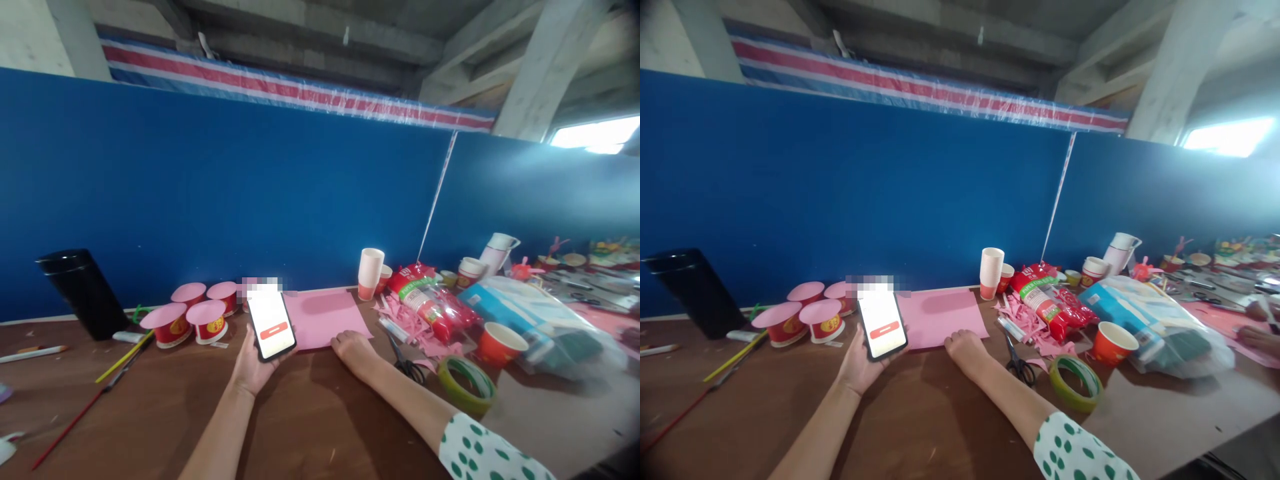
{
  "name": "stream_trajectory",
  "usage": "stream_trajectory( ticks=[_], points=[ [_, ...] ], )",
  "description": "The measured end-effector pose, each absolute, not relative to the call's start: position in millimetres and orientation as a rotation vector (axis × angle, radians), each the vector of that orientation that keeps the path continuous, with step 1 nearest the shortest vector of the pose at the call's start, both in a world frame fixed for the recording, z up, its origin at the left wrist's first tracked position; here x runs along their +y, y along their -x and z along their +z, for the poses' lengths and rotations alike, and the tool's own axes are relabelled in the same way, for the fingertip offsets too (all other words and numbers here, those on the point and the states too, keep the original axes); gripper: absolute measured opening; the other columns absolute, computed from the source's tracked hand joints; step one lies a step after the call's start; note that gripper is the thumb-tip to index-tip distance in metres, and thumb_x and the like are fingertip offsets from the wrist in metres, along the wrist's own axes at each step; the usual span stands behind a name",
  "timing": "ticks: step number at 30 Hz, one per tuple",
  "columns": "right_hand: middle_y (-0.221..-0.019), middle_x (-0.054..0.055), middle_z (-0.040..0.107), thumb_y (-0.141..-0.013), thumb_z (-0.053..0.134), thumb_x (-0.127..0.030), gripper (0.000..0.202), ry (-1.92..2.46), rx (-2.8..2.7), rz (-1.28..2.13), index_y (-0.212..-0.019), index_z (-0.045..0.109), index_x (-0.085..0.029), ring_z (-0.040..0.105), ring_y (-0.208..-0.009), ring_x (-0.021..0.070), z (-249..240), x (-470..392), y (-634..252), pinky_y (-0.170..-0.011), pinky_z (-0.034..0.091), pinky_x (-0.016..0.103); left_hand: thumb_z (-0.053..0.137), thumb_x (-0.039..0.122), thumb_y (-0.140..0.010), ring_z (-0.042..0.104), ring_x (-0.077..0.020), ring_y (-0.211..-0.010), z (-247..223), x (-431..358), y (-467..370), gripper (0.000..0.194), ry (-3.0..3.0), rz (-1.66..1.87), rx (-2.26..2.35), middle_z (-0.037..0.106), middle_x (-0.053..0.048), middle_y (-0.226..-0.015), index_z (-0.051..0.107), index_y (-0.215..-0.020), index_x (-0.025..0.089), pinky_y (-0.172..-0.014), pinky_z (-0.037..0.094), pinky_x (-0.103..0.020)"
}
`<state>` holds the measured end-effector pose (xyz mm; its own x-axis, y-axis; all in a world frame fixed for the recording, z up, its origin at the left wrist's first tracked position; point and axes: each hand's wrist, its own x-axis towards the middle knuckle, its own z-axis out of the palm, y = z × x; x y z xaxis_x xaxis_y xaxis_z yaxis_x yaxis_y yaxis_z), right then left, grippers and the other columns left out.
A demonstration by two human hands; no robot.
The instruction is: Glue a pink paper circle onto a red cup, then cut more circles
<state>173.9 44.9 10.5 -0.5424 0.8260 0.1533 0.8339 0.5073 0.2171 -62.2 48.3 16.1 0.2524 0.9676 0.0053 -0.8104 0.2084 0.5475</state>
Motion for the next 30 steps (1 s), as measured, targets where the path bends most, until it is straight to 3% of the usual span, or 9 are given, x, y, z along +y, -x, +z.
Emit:
stream_trajectory(
  ticks=[7,16,22,27,30],
  points=[
    [-0.078,0.006,0.062,-0.080,0.053,-0.011,0.008,1.499,-2.662,-0.466,-0.080,0.060,-0.015,0.057,-0.077,0.0194,17.2,4.6,-193.8,-0.064,0.040,0.028,0.041,0.051,-0.081,0.055,-0.0340,-0.102,16.5,50.4,70.8,0.051,-0.491,1.315,0.326,0.059,-0.014,-0.113,0.043,-0.125,0.024,-0.080,0.042,-0.059],
    [-0.066,0.000,0.060,-0.081,0.055,-0.021,0.014,1.075,-2.780,-0.293,-0.066,0.054,-0.019,0.053,-0.061,0.0141,8.7,-106.2,-219.5,-0.052,0.033,0.026,0.041,0.052,-0.081,0.054,-0.0350,-0.103,12.6,52.0,70.2,0.053,-0.487,1.322,0.347,0.060,-0.015,-0.111,0.044,-0.124,0.021,-0.079,0.043,-0.059],
    [-0.060,-0.003,0.062,-0.085,0.047,-0.031,0.018,0.980,-2.793,0.276,-0.072,0.059,-0.025,0.054,-0.057,0.0111,19.7,-114.4,-205.5,-0.052,0.037,0.020,0.039,0.050,-0.082,0.053,-0.0345,-0.104,14.6,50.0,67.9,0.052,-0.459,1.313,0.378,0.057,-0.015,-0.116,0.043,-0.125,0.022,-0.079,0.044,-0.057],
    [-0.089,0.002,0.067,-0.083,0.048,-0.029,0.018,1.038,-2.476,0.650,-0.091,0.062,-0.023,0.058,-0.081,0.0150,72.5,-84.0,-189.0,-0.075,0.042,0.024,0.043,0.052,-0.079,0.054,-0.0354,-0.103,15.7,49.9,65.2,0.055,-0.524,1.296,0.443,0.058,-0.015,-0.115,0.043,-0.125,0.022,-0.080,0.043,-0.059],
    [-0.090,0.004,0.065,-0.083,0.047,-0.032,0.022,1.171,-2.097,0.885,-0.096,0.061,-0.021,0.059,-0.077,0.0144,72.8,-43.8,-172.6,-0.068,0.045,0.023,0.042,0.053,-0.079,0.054,-0.0351,-0.103,16.2,48.9,62.9,0.056,-0.549,1.273,0.469,0.058,-0.016,-0.114,0.043,-0.125,0.021,-0.080,0.042,-0.059]
  ],
)
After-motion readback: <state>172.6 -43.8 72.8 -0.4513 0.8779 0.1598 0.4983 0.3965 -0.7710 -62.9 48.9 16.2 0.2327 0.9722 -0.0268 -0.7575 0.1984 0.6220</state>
